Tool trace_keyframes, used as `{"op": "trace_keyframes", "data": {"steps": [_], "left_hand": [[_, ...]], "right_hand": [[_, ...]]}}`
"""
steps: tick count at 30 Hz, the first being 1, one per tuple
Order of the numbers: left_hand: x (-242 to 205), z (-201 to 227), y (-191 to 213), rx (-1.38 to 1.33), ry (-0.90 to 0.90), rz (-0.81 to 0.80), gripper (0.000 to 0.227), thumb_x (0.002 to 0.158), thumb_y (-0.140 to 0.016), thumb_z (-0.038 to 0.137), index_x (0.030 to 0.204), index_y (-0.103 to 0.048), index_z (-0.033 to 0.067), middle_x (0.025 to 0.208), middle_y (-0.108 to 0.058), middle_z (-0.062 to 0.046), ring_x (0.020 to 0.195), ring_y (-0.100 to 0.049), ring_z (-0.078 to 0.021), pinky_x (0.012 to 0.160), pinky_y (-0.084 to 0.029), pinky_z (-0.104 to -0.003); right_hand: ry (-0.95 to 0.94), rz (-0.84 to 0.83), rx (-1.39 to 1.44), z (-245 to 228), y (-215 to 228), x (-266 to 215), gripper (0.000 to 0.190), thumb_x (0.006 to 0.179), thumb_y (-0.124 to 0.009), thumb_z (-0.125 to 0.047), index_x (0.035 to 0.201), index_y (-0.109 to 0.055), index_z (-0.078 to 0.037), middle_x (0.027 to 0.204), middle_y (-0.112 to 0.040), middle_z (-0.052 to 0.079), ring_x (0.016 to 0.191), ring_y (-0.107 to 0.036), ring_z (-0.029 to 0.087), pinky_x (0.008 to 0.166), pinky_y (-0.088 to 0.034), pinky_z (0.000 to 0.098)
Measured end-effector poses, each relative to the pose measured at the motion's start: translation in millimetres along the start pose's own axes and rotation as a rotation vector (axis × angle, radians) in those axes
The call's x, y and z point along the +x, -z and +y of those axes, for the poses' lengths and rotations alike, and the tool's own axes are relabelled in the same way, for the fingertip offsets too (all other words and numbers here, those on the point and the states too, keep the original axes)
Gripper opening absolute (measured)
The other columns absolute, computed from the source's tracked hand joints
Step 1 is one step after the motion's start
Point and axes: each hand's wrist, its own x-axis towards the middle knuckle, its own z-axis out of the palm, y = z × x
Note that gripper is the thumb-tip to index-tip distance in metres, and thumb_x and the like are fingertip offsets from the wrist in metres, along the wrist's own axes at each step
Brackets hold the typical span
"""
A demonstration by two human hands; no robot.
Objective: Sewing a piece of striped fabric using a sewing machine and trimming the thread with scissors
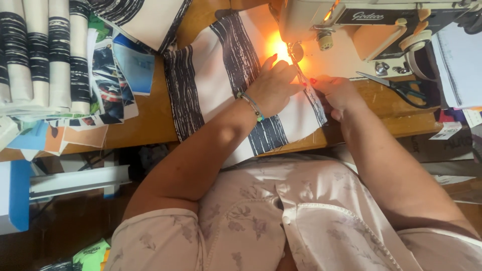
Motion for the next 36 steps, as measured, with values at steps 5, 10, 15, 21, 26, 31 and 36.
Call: {"op": "trace_keyframes", "data": {"steps": [5,10,15,21,26,31,36], "left_hand": [[0,2,1,-0.025,-0.032,-0.007,0.020,0.076,-0.067,0.007,0.086,-0.070,0.0243,0.091,-0.045,0.001,0.097,-0.050,-0.0235,0.110,-0.033,-0.058],[7,8,17,-0.105,-0.121,0.018,0.018,0.078,-0.063,0.005,0.081,-0.067,0.0225,0.089,-0.042,0.001,0.090,-0.051,-0.0235,0.093,-0.046,-0.046],[2,2,9,-0.119,-0.127,-0.027,0.023,0.079,-0.063,0.009,0.089,-0.071,0.0273,0.092,-0.044,0.002,0.090,-0.052,-0.0228,0.086,-0.046,-0.044],[8,7,22,-0.188,-0.117,-0.066,0.028,0.082,-0.059,0.006,0.096,-0.074,0.0248,0.100,-0.054,0.002,0.097,-0.058,-0.0237,0.085,-0.049,-0.041],[2,4,14,-0.198,-0.089,-0.102,0.024,0.086,-0.057,0.008,0.098,-0.072,0.0219,0.091,-0.059,0.003,0.096,-0.060,-0.0237,0.085,-0.050,-0.040],[-1,3,14,-0.210,-0.016,-0.207,0.027,0.089,-0.055,0.012,0.105,-0.071,0.0251,0.093,-0.062,0.006,0.105,-0.061,-0.0180,0.090,-0.051,-0.036],[-1,5,12,-0.210,-0.019,-0.275,0.033,0.090,-0.053,0.011,0.112,-0.070,0.0281,0.097,-0.066,0.009,0.109,-0.062,-0.0167,0.093,-0.051,-0.036]], "right_hand": [[0.017,-0.041,0.009,-8,7,-12,0.019,0.096,-0.074,-0.024,0.091,-0.070,-0.006,0.064,-0.059,0.005,0.044,-0.058,0.011,0.036,-0.046,0.0219],[-0.026,-0.075,0.069,-13,4,-18,0.022,0.098,-0.073,-0.029,0.090,-0.070,-0.009,0.063,-0.059,0.002,0.044,-0.058,0.012,0.036,-0.049,0.0232],[-0.035,-0.077,0.061,-16,4,-19,0.026,0.099,-0.074,-0.033,0.091,-0.069,-0.008,0.063,-0.060,0.003,0.044,-0.060,0.012,0.037,-0.049,0.0221],[-0.045,-0.079,0.052,-6,-1,-3,0.025,0.098,-0.073,-0.032,0.088,-0.069,-0.009,0.060,-0.059,0.003,0.041,-0.056,0.010,0.035,-0.044,0.0198],[-0.053,-0.089,0.047,-28,-2,-30,0.022,0.094,-0.077,-0.026,0.085,-0.069,-0.008,0.059,-0.057,0.004,0.041,-0.055,0.010,0.033,-0.044,0.0213],[-0.048,-0.063,0.076,-16,2,-19,0.019,0.094,-0.075,-0.023,0.083,-0.068,-0.009,0.060,-0.058,0.002,0.042,-0.055,0.009,0.037,-0.043,0.0194],[0.012,-0.077,0.049,-17,-2,-22,0.014,0.094,-0.075,-0.019,0.087,-0.069,-0.008,0.062,-0.059,0.006,0.044,-0.059,0.013,0.038,-0.045,0.0208]]}}
